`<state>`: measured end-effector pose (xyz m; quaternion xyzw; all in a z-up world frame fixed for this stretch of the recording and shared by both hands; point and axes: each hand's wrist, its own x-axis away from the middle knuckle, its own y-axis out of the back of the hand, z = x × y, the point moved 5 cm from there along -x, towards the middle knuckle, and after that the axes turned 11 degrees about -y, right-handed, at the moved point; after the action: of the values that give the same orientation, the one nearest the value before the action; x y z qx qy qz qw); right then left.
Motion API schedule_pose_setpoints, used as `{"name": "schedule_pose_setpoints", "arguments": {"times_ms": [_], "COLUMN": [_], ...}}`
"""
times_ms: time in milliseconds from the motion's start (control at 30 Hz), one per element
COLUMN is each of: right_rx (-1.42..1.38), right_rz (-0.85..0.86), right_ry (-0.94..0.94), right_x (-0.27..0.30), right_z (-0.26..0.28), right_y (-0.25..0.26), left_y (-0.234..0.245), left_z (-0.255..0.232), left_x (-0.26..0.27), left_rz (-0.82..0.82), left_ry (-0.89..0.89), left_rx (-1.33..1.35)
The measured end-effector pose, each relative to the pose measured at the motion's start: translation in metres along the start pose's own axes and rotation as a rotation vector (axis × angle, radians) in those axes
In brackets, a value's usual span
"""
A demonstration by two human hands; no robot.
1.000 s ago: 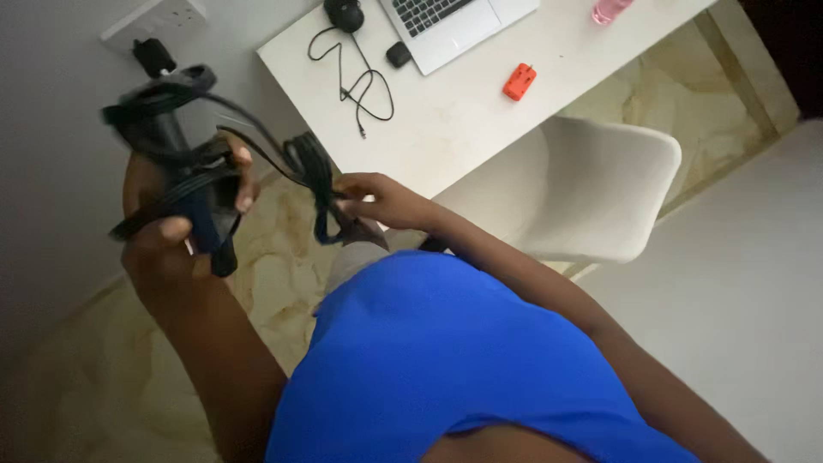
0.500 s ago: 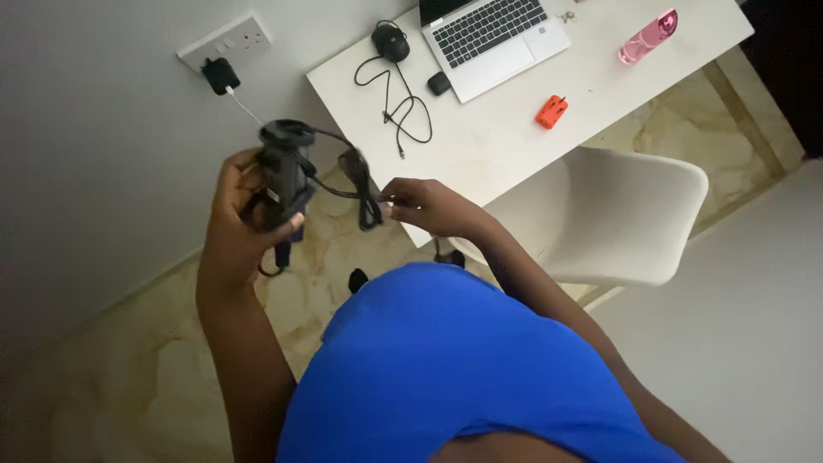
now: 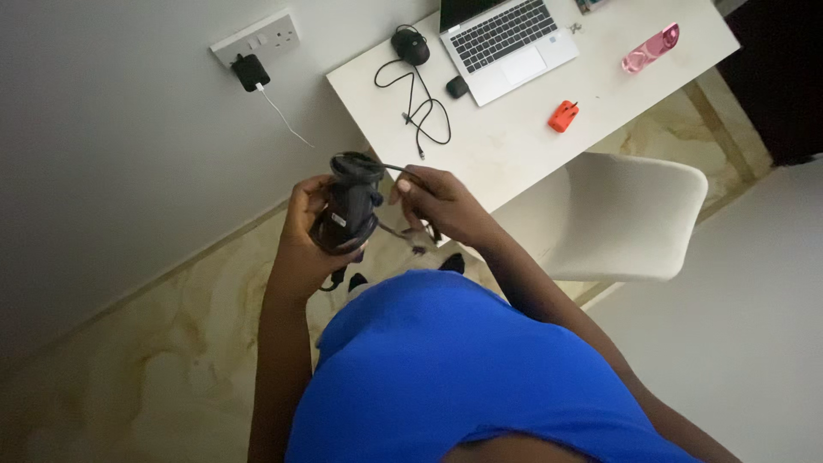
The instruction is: The person organizes electronic accessories on a white desk. They plug a white charger into a wall socket, then pick up a black computer mouse and wrap its cable around the body. Finally, they pick up a black power adapter, wrap its cable, and plug it into the wall socket.
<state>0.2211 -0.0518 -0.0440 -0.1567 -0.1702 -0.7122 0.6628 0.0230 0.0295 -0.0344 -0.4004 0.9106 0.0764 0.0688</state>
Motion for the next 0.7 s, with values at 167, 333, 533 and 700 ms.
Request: {"name": "schedule_pose_setpoints", "arguments": {"times_ms": [167, 333, 533, 700], "right_rx": [0.024, 0.023, 0.180, 0.207], "right_rz": [-0.080, -0.056, -0.020, 0.052], "right_ry": [0.015, -0.006, -0.203, -0.078], "right_x": [0.022, 0.033, 0.026, 0.024], "right_z": [0.029, 0.040, 0.019, 0.002], "right_y": [-0.006, -0.010, -0.020, -0.034], "left_y": [0.008, 0.013, 0.029, 0.037], "left_z": [-0.003, -0.015, -0.013, -0.014], "left_x": [-0.002, 0.009, 0.019, 0.022], "left_rz": [-0.032, -0.129, -0.119, -0.298], "left_ry": [0.006, -0.176, -0.398, -0.456], "left_rx": [-0.436, -0.348, -0.517, -0.255]}}
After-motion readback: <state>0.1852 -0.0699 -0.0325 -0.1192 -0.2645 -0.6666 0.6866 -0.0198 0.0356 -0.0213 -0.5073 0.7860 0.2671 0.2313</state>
